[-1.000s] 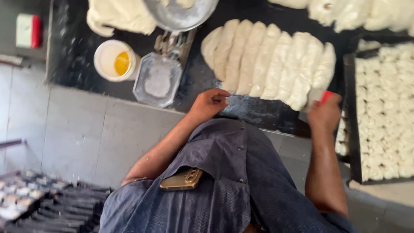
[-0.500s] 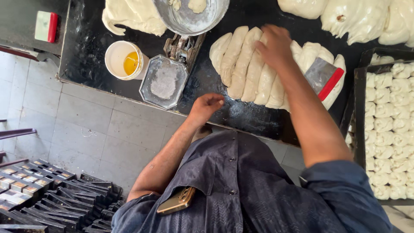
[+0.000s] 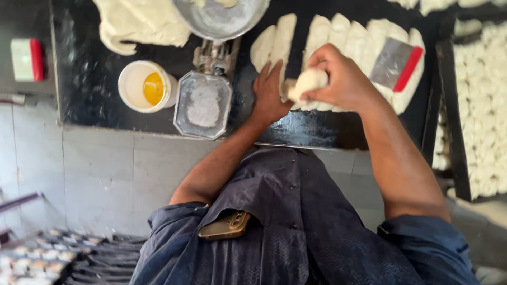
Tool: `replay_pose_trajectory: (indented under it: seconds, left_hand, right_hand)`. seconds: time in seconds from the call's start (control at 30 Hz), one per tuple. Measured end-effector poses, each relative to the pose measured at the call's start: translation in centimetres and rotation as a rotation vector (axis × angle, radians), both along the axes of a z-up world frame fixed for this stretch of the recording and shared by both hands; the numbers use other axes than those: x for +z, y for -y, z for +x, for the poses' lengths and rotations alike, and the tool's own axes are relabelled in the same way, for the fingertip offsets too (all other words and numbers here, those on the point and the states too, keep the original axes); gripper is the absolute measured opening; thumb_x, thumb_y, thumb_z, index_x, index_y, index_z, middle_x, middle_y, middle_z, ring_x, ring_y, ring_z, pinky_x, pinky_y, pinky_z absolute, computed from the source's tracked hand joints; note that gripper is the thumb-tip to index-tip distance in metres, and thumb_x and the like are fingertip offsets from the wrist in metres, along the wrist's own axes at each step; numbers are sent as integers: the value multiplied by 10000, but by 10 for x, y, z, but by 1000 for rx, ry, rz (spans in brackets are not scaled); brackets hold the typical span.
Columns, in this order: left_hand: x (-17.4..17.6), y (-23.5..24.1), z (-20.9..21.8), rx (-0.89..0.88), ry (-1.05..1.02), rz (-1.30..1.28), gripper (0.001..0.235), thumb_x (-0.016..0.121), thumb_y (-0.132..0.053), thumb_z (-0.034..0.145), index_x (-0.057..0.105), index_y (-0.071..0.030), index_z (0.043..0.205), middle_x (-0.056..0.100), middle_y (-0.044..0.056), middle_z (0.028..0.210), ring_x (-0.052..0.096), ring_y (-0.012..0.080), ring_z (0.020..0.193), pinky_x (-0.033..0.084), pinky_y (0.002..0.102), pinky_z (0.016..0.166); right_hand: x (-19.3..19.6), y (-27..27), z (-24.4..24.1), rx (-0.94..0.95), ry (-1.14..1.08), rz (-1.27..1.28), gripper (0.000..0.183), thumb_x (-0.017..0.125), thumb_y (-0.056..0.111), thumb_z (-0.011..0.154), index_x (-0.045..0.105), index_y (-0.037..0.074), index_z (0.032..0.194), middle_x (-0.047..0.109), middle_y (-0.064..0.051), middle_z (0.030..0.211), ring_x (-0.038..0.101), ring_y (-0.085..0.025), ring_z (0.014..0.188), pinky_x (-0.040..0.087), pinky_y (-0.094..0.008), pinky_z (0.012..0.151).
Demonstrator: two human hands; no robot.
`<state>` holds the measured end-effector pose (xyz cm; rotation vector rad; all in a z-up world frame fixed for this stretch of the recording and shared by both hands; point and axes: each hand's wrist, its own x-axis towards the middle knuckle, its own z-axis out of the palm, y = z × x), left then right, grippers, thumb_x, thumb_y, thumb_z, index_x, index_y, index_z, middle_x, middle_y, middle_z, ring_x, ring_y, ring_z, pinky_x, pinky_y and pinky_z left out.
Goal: The person cuts a large dough mass into strips using a bench scraper, then pinches off small pieces, rolls them into balls, and places them on a tray. The person repeats this process, filling the tray with uniformly shaped dough balls.
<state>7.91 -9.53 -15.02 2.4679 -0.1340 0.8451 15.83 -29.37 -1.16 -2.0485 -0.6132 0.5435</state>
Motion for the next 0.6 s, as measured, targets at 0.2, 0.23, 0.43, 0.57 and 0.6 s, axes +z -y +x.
replay_pose_trajectory:
  seconds: [0.2, 0.23, 0.43, 0.57, 0.6]
  left_hand:
    - [45, 9, 10, -763, -868, -373, 477, 864, -288, 775, 697, -125, 1191, 772, 121, 1115, 767, 315, 1078, 589, 391, 932]
    - [52, 9, 10, -775, -895, -353, 550, 854, -291, 742, 663, -91, 1217, 752, 145, 1118, 740, 327, 1075, 567, 403, 920]
    - [55, 56, 23, -897, -1127, -125, 730, 851, -439, 770, 626, -8, 1314, 677, 249, 1228, 639, 389, 1142, 488, 452, 980]
    - [-5, 115, 30, -908, -1317, 109, 808, 781, -513, 734, 614, -1, 1337, 644, 250, 1323, 621, 371, 1216, 483, 419, 1032]
    - [-18, 119, 21, -890, -1382, 165, 775, 759, -502, 733, 638, -16, 1325, 665, 246, 1304, 637, 366, 1211, 492, 418, 1027]
  right_hand:
    - [35, 88, -72, -378, -280, 645, 359, 741, -5, 936, 673, 6, 1289, 702, -65, 1198, 667, -148, 1103, 545, -294, 1006]
    - [34, 112, -79, -440, -321, 744, 318, 716, -15, 964, 682, 1, 1279, 707, -75, 1211, 674, -158, 1101, 549, -305, 1026]
    - [-7, 233, -108, -700, -153, 578, 266, 675, -55, 986, 679, 16, 1242, 709, -104, 1220, 671, -163, 1132, 542, -322, 1033]
    - [-67, 252, -139, -721, 228, -10, 265, 621, -46, 1004, 683, -16, 1260, 682, -166, 1312, 639, -309, 1222, 493, -410, 1059]
    - [-81, 248, -150, -692, 412, -151, 284, 615, -61, 1002, 679, -33, 1276, 665, -195, 1337, 624, -363, 1258, 486, -432, 1087]
